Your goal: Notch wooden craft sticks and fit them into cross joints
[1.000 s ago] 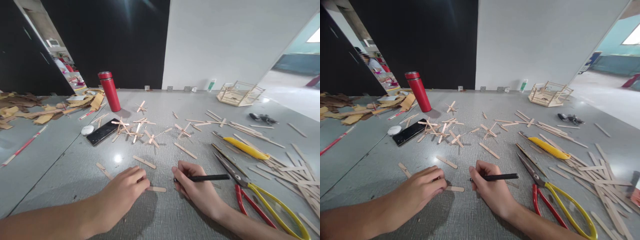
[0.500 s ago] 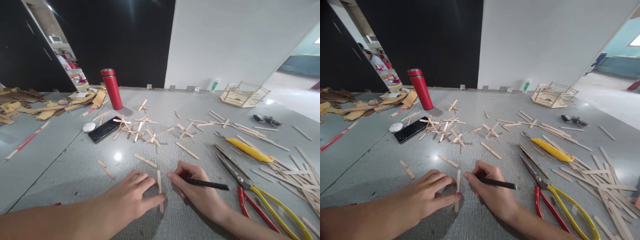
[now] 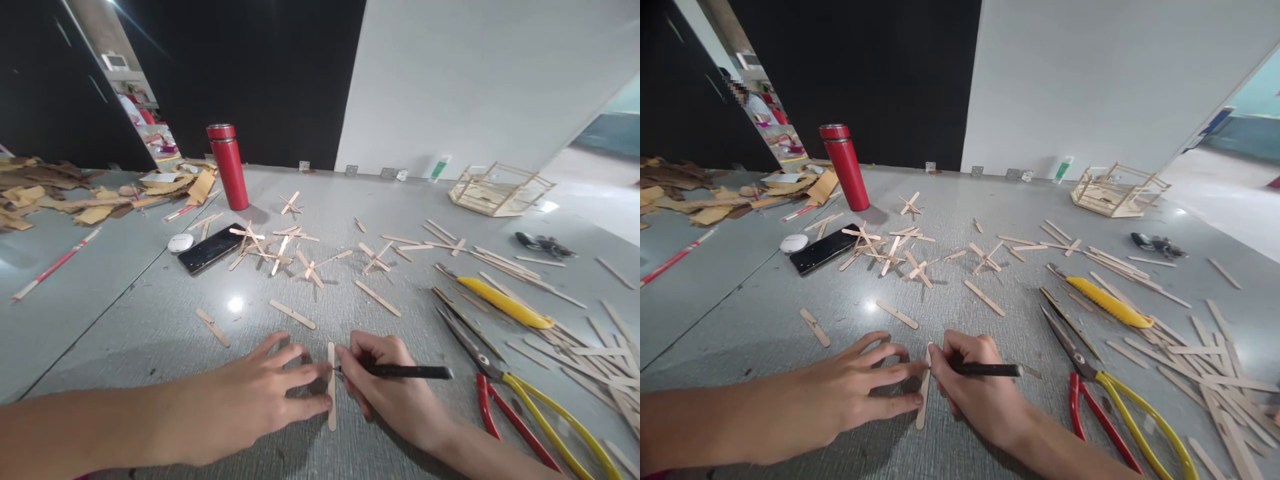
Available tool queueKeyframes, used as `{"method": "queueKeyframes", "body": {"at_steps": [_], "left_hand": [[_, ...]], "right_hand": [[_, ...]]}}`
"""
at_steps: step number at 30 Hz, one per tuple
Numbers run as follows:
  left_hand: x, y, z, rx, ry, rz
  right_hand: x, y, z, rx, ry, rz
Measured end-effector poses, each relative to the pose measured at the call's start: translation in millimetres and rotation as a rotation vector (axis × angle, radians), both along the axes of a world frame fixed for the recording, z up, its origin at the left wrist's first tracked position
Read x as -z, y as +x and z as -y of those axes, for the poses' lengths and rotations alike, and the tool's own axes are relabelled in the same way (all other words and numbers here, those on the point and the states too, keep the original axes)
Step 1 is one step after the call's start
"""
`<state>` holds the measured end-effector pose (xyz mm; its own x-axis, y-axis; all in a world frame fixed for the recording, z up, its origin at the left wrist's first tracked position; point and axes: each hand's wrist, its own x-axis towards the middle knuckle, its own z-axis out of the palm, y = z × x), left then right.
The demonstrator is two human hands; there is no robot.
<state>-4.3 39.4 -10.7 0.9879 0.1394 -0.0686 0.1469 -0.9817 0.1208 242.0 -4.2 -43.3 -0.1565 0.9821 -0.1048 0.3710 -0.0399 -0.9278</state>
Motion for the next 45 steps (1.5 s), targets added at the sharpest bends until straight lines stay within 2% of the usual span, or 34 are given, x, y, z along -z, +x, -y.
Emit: {"method": "queueKeyframes", "body": {"at_steps": [10, 18, 31, 39, 45], "left_hand": [[1.7, 0.7, -2.2, -0.01, -0.012, 0.062], [2.7, -0.4, -1.0, -0.017, -0.001, 0.057], [0.2, -0.4, -0.8, -0.018, -0.013, 0.02], [4.9, -4.4, -1.1, -0.061, -0.124, 0.067], [0.8, -4.0, 2.8, -0.128, -0.181, 0.052]], "right_hand": [[0.7, -2.9, -0.8, -0.014, 0.059, 0.137], [-4.1, -2.2, -2.4, -0.016, 0.063, 0.163], [-0.7, -4.3, -2.8, 0.014, 0.047, 0.156], [-1.5, -4.1, -3.2, 0.024, 0.062, 0.164], [0.5, -5.0, -5.6, 0.012, 0.08, 0.178]]}}
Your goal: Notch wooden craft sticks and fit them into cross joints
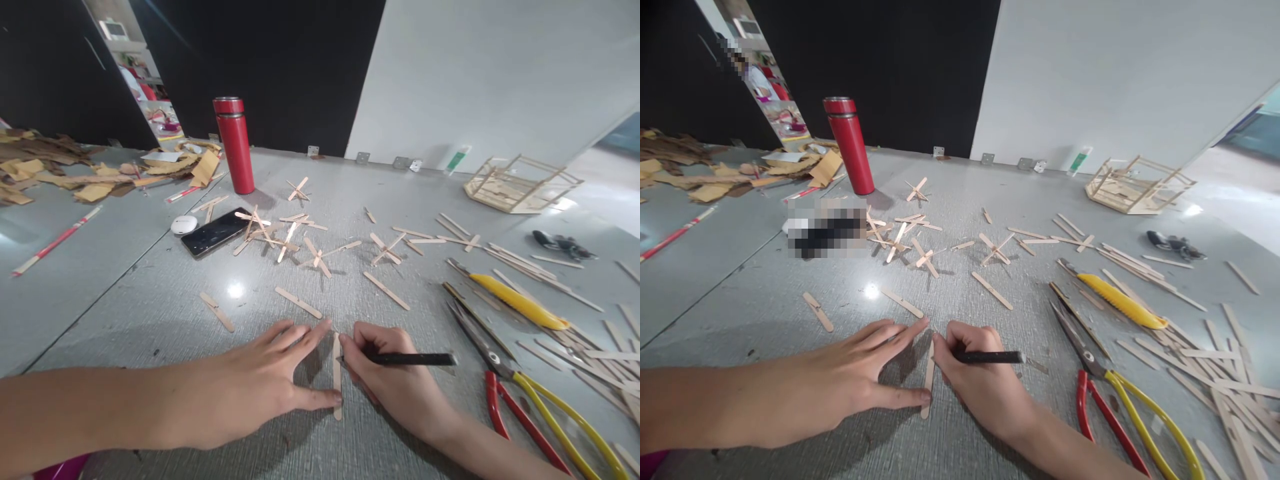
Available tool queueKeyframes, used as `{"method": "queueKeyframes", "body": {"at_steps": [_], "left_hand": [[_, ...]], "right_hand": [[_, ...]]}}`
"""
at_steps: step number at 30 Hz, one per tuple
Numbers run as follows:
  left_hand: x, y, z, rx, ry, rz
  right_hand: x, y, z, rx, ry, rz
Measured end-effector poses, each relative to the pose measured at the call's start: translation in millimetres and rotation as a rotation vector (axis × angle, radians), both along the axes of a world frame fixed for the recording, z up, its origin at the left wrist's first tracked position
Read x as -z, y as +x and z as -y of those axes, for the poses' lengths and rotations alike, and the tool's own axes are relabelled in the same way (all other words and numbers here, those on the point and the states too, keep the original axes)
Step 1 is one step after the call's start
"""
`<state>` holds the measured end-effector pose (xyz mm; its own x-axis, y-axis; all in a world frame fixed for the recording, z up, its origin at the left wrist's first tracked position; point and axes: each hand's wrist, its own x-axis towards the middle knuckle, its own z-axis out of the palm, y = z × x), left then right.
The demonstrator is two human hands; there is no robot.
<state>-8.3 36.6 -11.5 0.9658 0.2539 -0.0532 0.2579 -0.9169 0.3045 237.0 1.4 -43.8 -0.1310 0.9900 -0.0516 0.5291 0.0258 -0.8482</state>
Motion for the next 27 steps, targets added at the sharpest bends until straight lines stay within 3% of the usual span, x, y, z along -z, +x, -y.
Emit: {"method": "queueKeyframes", "body": {"at_steps": [8, 27], "left_hand": [[-0.8, 2.2, -5.0, 0.089, 0.097, -0.008], [2.2, 0.6, -2.5, 0.077, 0.122, -0.008]], "right_hand": [[4.0, 1.7, 1.8, 0.006, 0.069, 0.045], [3.1, 1.5, 0.1, -0.029, 0.093, 0.062]]}}
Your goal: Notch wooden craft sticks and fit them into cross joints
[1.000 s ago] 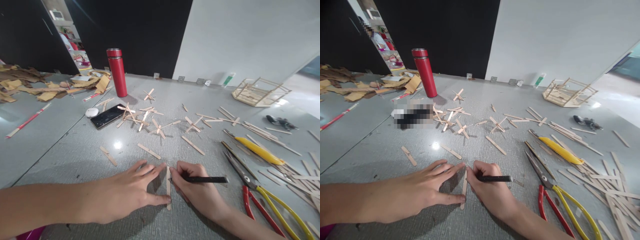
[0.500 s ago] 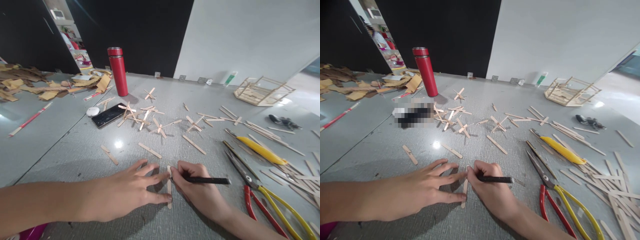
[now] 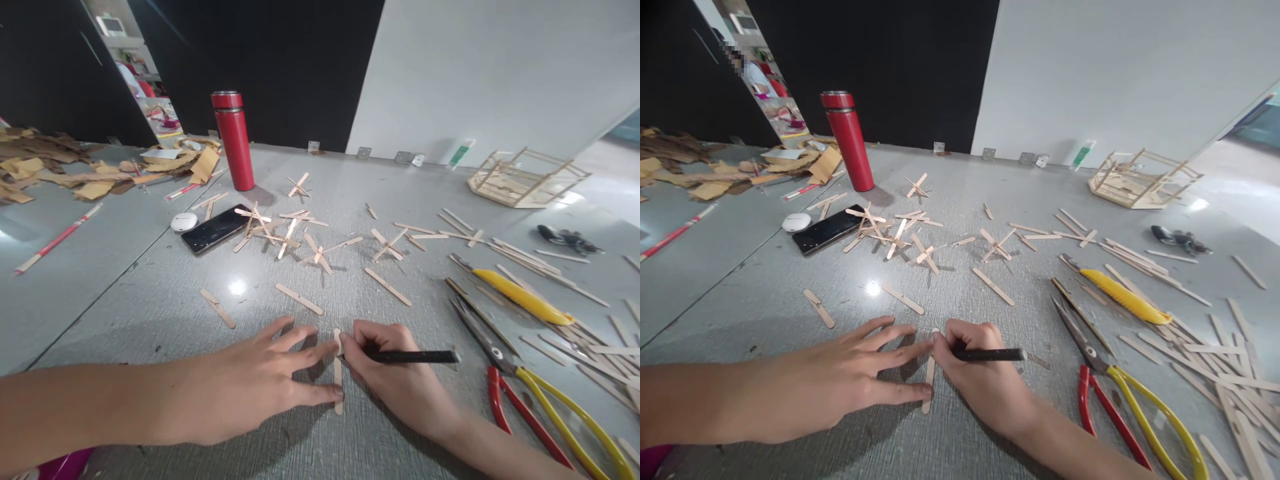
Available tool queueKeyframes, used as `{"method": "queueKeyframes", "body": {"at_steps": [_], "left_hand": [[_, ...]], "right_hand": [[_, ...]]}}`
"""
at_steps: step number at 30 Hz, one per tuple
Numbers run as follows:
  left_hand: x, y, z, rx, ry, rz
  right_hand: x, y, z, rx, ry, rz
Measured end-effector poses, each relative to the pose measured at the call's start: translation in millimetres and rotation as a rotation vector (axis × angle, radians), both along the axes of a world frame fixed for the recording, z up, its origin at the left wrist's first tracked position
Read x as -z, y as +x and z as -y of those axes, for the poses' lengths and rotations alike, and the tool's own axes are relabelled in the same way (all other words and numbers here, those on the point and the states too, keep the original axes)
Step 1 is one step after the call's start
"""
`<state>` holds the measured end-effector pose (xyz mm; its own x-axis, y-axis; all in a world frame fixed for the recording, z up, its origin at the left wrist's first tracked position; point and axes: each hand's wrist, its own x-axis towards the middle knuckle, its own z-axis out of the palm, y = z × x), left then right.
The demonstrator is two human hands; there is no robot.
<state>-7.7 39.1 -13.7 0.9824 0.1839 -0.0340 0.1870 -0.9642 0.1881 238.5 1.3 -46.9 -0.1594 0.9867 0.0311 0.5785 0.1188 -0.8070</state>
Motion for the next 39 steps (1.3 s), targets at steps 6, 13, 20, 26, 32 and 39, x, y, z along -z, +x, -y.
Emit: {"method": "queueKeyframes", "body": {"at_steps": [6, 13, 20, 26, 32, 39], "left_hand": [[-0.8, -0.6, -0.1, -0.005, -0.017, -0.002], [-2.4, -0.4, 0.1, 0.002, -0.01, -0.03], [-1.0, -0.1, -1.7, 0.019, -0.011, -0.074], [-1.0, -0.2, -1.5, 0.011, -0.004, -0.073], [-3.8, 0.1, -1.3, 0.013, -0.042, -0.092], [0.5, -1.7, -0.4, -0.024, -0.108, -0.073]], "right_hand": [[0.0, 1.7, 0.1, -0.022, -0.006, -0.006], [-1.9, 2.0, 0.8, -0.047, -0.005, -0.016], [-2.1, 2.3, -0.3, -0.073, 0.011, -0.021], [-3.5, 2.3, -0.5, -0.095, 0.023, -0.024], [-3.3, 2.0, -0.6, -0.102, 0.029, -0.022], [-2.8, 3.1, -0.6, -0.076, 0.012, -0.032]]}}
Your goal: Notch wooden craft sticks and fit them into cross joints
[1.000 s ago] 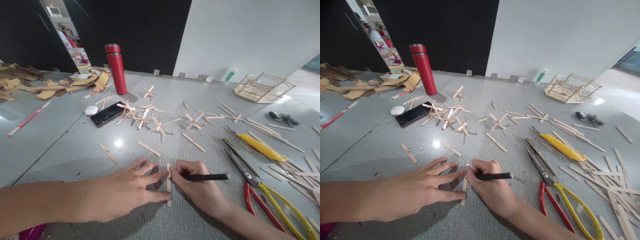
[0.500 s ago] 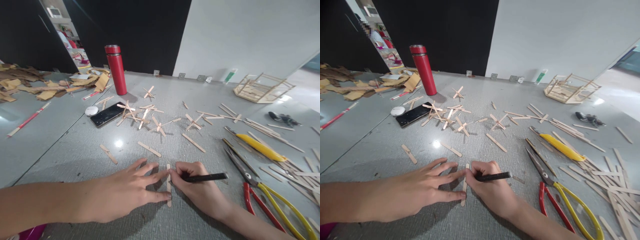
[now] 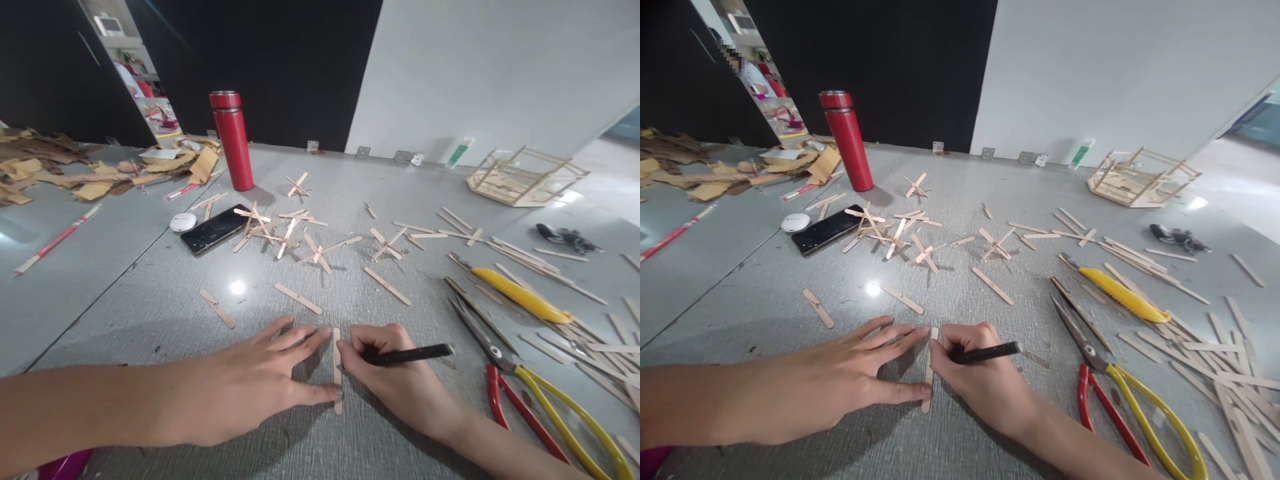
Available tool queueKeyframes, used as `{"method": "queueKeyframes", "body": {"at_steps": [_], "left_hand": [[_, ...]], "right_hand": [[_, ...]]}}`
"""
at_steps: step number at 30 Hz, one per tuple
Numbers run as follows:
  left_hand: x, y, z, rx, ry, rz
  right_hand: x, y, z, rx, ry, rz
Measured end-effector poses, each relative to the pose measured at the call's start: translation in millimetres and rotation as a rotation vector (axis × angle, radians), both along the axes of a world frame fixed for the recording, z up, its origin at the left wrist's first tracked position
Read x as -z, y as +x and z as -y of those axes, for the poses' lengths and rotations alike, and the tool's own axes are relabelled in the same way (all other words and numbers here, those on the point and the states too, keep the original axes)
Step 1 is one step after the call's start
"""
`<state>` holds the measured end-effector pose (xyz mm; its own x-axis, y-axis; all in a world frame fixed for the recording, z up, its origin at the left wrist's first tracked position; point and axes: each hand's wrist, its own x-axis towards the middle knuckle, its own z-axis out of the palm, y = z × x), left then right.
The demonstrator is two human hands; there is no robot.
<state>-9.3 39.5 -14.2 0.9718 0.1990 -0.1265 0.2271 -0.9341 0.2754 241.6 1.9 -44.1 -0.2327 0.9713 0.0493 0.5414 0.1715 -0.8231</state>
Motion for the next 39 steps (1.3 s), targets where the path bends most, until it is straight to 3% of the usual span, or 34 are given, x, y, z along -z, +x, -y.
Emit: {"method": "queueKeyframes", "body": {"at_steps": [8, 16, 39], "left_hand": [[-9.1, 4, -1, 0.031, 0.044, -0.032], [-1.3, 2, -3, 0.024, 0.065, 0.032], [-2.4, 2, 0, 0.02, 0.065, 0.026]], "right_hand": [[2.0, -1, 2, 0.083, -0.03, -0.017], [2.3, -3, 1, 0.112, -0.032, -0.007], [2.7, -3, 1, 0.087, 0.008, 0.012]]}}
